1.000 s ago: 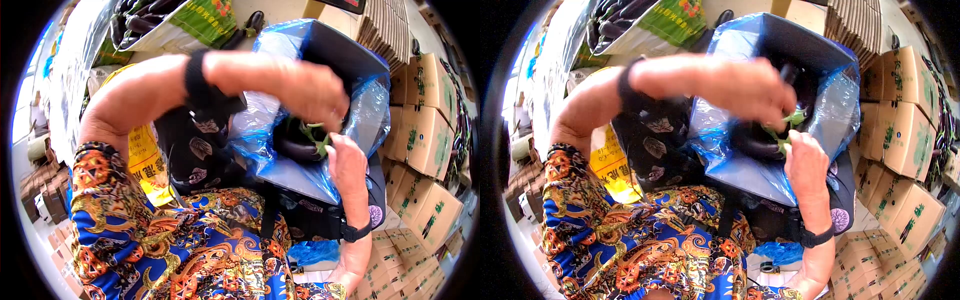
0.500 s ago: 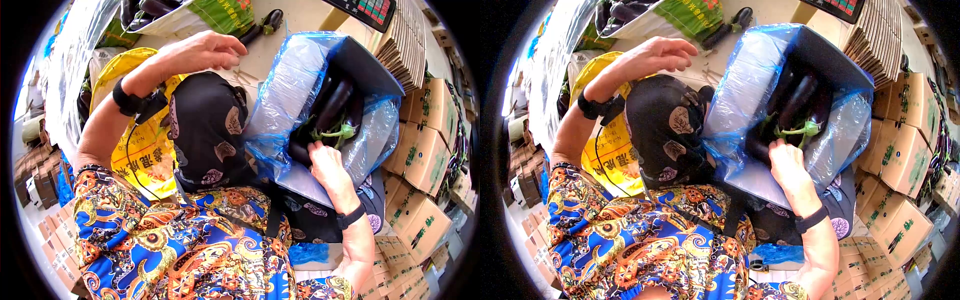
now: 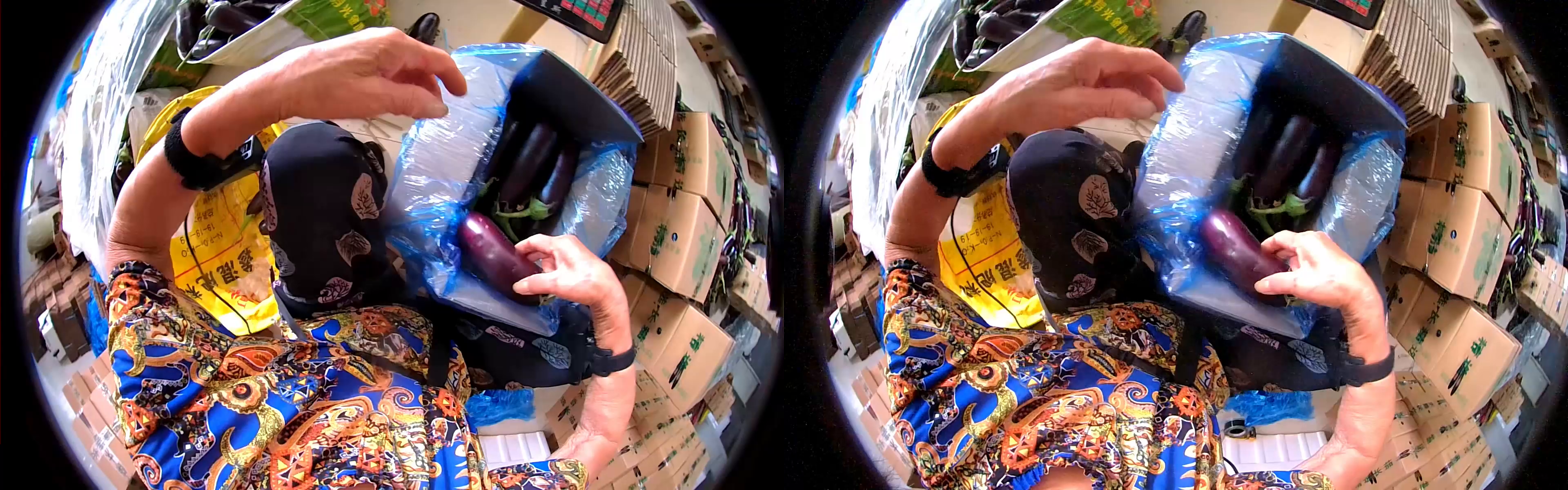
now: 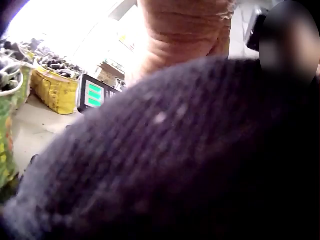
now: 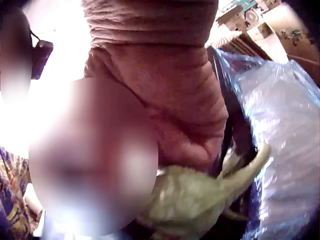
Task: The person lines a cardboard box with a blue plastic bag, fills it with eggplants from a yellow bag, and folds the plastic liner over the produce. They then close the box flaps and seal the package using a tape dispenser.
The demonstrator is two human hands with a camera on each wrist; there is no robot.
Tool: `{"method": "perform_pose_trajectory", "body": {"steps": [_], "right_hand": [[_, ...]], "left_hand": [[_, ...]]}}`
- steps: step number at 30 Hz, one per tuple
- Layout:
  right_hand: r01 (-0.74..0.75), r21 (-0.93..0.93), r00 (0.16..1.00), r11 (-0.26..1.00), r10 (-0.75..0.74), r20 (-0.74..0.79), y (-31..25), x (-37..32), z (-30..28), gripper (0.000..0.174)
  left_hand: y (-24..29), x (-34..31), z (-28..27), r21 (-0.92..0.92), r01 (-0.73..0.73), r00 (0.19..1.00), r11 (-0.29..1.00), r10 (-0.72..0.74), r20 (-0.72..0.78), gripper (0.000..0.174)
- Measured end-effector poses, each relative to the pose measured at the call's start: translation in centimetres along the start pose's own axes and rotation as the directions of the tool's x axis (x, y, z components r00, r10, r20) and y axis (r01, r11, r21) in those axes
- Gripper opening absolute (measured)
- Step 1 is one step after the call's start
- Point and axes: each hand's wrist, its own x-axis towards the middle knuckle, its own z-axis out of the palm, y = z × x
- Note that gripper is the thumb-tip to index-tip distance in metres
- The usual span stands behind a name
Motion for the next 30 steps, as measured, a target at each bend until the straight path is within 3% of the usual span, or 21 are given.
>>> {"method": "perform_pose_trajectory", "body": {"steps": [3, 4, 5, 7, 8, 9, 11, 14, 15, 17, 18, 19, 21, 24, 25, 27, 29, 30], "right_hand": [[-0.003, 0.442, 0.999, 0.897, -0.020, 0.048, -0.2, -3.2, -0.9, 0.056], [0.072, 0.535, 0.997, 0.842, -0.071, -0.022, -0.2, -4.2, -0.8, 0.058], [0.095, 0.546, 0.995, 0.832, -0.058, -0.086, 0.6, -5.5, -1.1, 0.057], [0.372, 0.636, 0.921, 0.676, -0.180, -0.346, 0.0, -6.8, 0.2, 0.060], [0.433, 0.620, 0.890, 0.655, -0.202, -0.409, -0.7, -7.3, 0.3, 0.064], [0.535, 0.605, 0.831, 0.590, -0.239, -0.502, -1.5, -7.1, 0.9, 0.069], [0.640, 0.566, 0.736, 0.520, -0.206, -0.645, -4.0, -6.0, 2.2, 0.060], [0.639, 0.480, 0.704, 0.601, -0.206, -0.680, -3.8, -3.5, 2.6, 0.039], [0.631, 0.365, 0.656, 0.684, -0.219, -0.722, -3.2, -2.7, 2.6, 0.039], [0.426, 0.135, 0.632, 0.895, -0.187, -0.752, -1.6, -2.3, 3.0, 0.036], [0.286, 0.192, 0.706, 0.939, -0.070, -0.705, -1.2, -2.4, 3.1, 0.035], [0.352, 0.166, 0.709, 0.921, -0.146, -0.690, 0.2, -1.6, 3.5, 0.037], [0.251, -0.023, 0.769, 0.968, -0.213, -0.602, 1.6, -0.8, 3.8, 0.029], [0.075, -0.548, 0.680, 0.833, -0.444, -0.583, 2.8, -0.1, 4.0, 0.021], [0.000, -0.500, 0.676, 0.866, -0.369, -0.638, 2.8, -0.3, 3.9, 0.019], [-0.151, -0.391, 0.651, 0.908, -0.206, -0.730, 2.8, -1.1, 3.2, 0.016], [-0.155, -0.500, 0.658, 0.852, -0.288, -0.695, 4.0, -1.3, 1.7, 0.015], [-0.132, -0.448, 0.636, 0.884, -0.271, -0.723, 4.1, -1.8, 1.3, 0.016]], "left_hand": [[3.0, 0.1, 0.8, 0.066, -0.011, 0.994, 0.998, 0.004, 0.105, 0.035], [3.6, 0.1, 0.8, 0.050, 0.008, 0.985, 0.999, -0.016, 0.170, 0.039], [4.3, 0.2, 0.9, 0.036, 0.026, 0.972, 0.999, -0.034, 0.234, 0.043], [6.6, 0.8, 1.4, -0.114, 0.164, 0.952, 0.980, -0.127, 0.280, 0.052], [7.5, 1.4, 1.8, -0.184, 0.233, 0.936, 0.955, -0.169, 0.309, 0.057], [6.6, 2.5, 3.3, -0.299, 0.164, 0.954, 0.940, -0.075, 0.289, 0.072], [6.8, 4.6, 5.7, -0.449, 0.084, 0.965, 0.890, 0.039, 0.258, 0.074], [7.2, 7.3, 8.1, -0.462, -0.058, 0.996, 0.885, 0.084, 0.036, 0.075], [6.9, 7.8, 7.8, -0.426, -0.043, 0.999, 0.904, 0.048, 0.001, 0.072], [5.8, 8.4, 7.9, -0.445, -0.016, 1.000, 0.895, 0.018, 0.000, 0.070], [5.4, 8.5, 7.8, -0.437, 0.024, 0.999, 0.899, -0.009, 0.036, 0.071], [4.8, 8.7, 7.7, -0.430, 0.064, 0.997, 0.901, -0.037, 0.071, 0.072], [5.0, 9.0, 7.1, -0.261, 0.021, 0.991, 0.965, 0.014, 0.131, 0.069], [6.5, 8.9, 6.3, 0.107, -0.155, 0.977, 0.982, 0.136, 0.165, 0.064], [6.2, 8.9, 6.4, 0.154, -0.280, 0.953, 0.948, 0.255, 0.166, 0.060], [5.3, 8.9, 6.8, 0.493, -0.510, 0.854, 0.705, 0.482, 0.195, 0.060], [4.8, 8.2, 8.0, 0.626, -0.477, 0.878, 0.617, 0.370, 0.304, 0.054], [4.6, 7.9, 8.9, 0.624, -0.455, 0.890, 0.635, 0.301, 0.342, 0.050]]}}
